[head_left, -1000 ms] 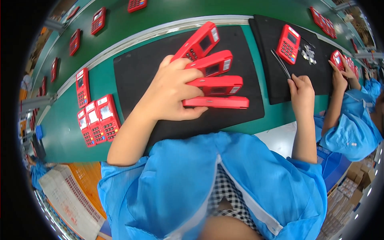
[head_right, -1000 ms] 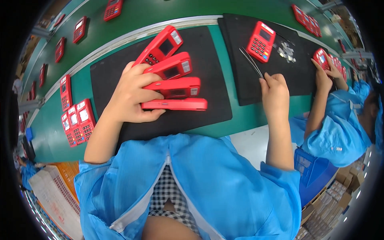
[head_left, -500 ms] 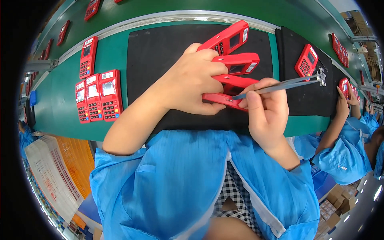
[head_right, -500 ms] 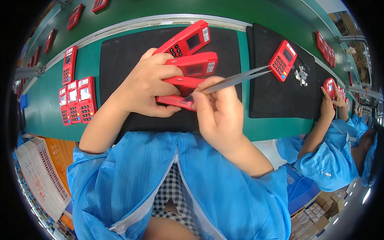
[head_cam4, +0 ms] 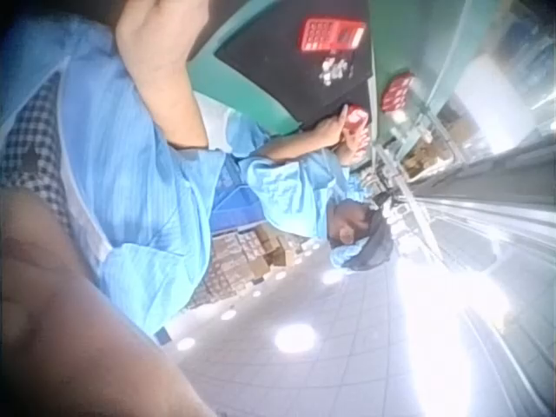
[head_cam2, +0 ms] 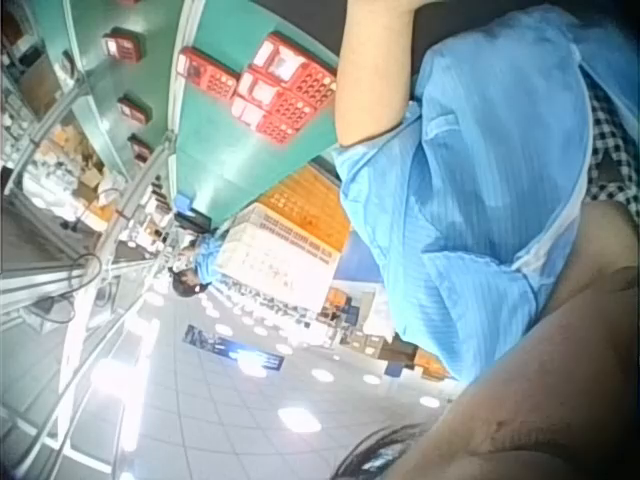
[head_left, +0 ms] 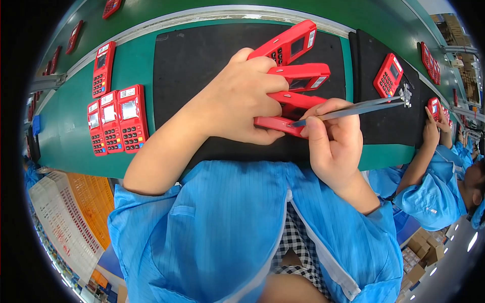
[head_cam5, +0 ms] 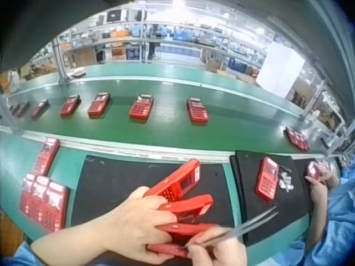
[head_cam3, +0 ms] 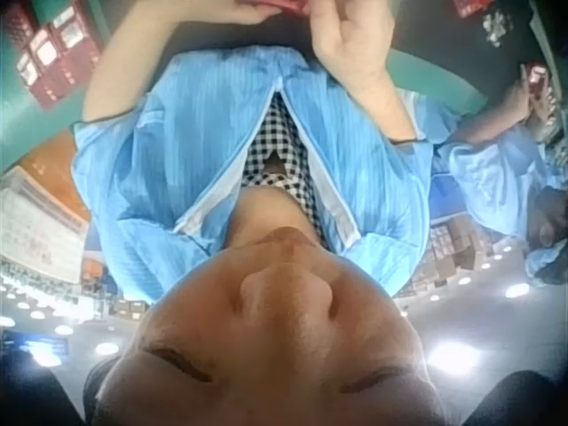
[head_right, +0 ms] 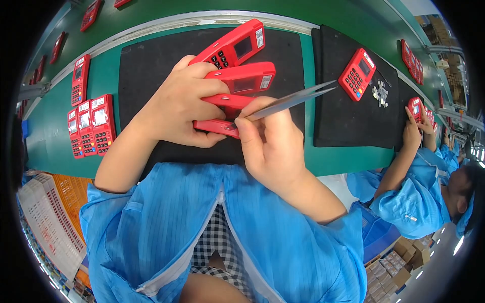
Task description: Assembling and inspecting red handheld electronic devices on a production line using tweezers.
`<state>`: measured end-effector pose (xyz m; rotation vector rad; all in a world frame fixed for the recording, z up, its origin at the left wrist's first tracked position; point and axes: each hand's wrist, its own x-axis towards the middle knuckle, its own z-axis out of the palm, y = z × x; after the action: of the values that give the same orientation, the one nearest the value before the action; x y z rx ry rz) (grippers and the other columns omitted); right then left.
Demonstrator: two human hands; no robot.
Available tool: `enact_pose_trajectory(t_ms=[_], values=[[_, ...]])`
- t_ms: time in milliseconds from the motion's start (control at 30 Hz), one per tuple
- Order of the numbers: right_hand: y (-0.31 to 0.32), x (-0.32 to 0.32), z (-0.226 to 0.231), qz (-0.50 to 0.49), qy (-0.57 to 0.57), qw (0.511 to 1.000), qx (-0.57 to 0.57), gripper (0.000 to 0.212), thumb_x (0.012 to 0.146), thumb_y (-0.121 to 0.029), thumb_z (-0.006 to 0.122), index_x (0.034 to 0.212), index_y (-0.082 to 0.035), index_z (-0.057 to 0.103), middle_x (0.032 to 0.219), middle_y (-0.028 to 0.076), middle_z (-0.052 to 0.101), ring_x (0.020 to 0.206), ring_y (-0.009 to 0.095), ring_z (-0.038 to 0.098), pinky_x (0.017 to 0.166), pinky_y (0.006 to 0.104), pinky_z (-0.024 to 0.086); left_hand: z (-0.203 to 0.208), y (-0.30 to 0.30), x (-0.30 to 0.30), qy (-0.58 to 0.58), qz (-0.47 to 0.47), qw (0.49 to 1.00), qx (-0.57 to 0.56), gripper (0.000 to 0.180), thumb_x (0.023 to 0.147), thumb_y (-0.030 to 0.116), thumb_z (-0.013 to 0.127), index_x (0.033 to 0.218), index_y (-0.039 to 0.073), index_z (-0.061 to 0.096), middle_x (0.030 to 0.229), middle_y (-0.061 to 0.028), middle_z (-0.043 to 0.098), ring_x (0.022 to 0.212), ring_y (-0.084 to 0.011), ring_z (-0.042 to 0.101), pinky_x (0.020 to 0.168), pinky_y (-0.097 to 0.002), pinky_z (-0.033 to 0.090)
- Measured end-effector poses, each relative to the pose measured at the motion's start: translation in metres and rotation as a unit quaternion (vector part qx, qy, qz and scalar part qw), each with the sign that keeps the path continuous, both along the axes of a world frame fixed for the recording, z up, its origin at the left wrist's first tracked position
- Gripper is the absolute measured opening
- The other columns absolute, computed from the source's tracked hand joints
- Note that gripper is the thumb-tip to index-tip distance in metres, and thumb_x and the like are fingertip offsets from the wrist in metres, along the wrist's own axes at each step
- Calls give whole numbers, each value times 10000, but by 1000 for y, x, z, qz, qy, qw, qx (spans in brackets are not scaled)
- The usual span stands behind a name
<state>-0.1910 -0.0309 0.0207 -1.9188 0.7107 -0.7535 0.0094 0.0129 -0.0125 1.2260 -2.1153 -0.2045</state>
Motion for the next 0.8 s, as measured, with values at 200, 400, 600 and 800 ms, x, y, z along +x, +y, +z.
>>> enact_pose_trajectory(t_ms=[200, 400, 600, 800], values=[[-13, 5, 8, 148, 34, 956, -252, 162, 767, 33, 624, 907, 1, 549, 834, 111, 596, 725, 311, 600, 636, 355, 505, 2, -1, 0, 1, -3, 1000, -1, 223, 479, 240, 773, 622, 129, 642, 879, -15, 586, 859, -259, 526, 723, -412, 378], [-29, 7, 13, 74, -72, 991, 86, 86, 878, 43, 541, 944, -10, 527, 868, 76, 596, 732, 105, 590, 655, 243, 488, -5, 1, -1, 22, -4, 1000, -15, 236, 484, 254, 777, 622, 128, 635, 878, -11, 586, 853, -247, 523, 716, -413, 379], [-38, 20, -7, 75, -16, 996, -40, 110, 867, 14, 581, 962, 2, 527, 856, 77, 595, 677, 143, 609, 603, 263, 493, -4, 0, -2, 27, 5, 999, -42, 230, 550, 316, 751, 519, 126, 624, 719, 20, 556, 762, -198, 493, 667, -379, 367], [-36, 24, -3, 76, 17, 996, -45, 119, 849, 6, 598, 952, -15, 541, 839, 95, 596, 681, 199, 620, 605, 292, 490, -6, -1, 0, 24, 13, 999, -39, 240, 554, 310, 747, 505, 123, 605, 697, 17, 541, 757, -198, 485, 655, -380, 352]])
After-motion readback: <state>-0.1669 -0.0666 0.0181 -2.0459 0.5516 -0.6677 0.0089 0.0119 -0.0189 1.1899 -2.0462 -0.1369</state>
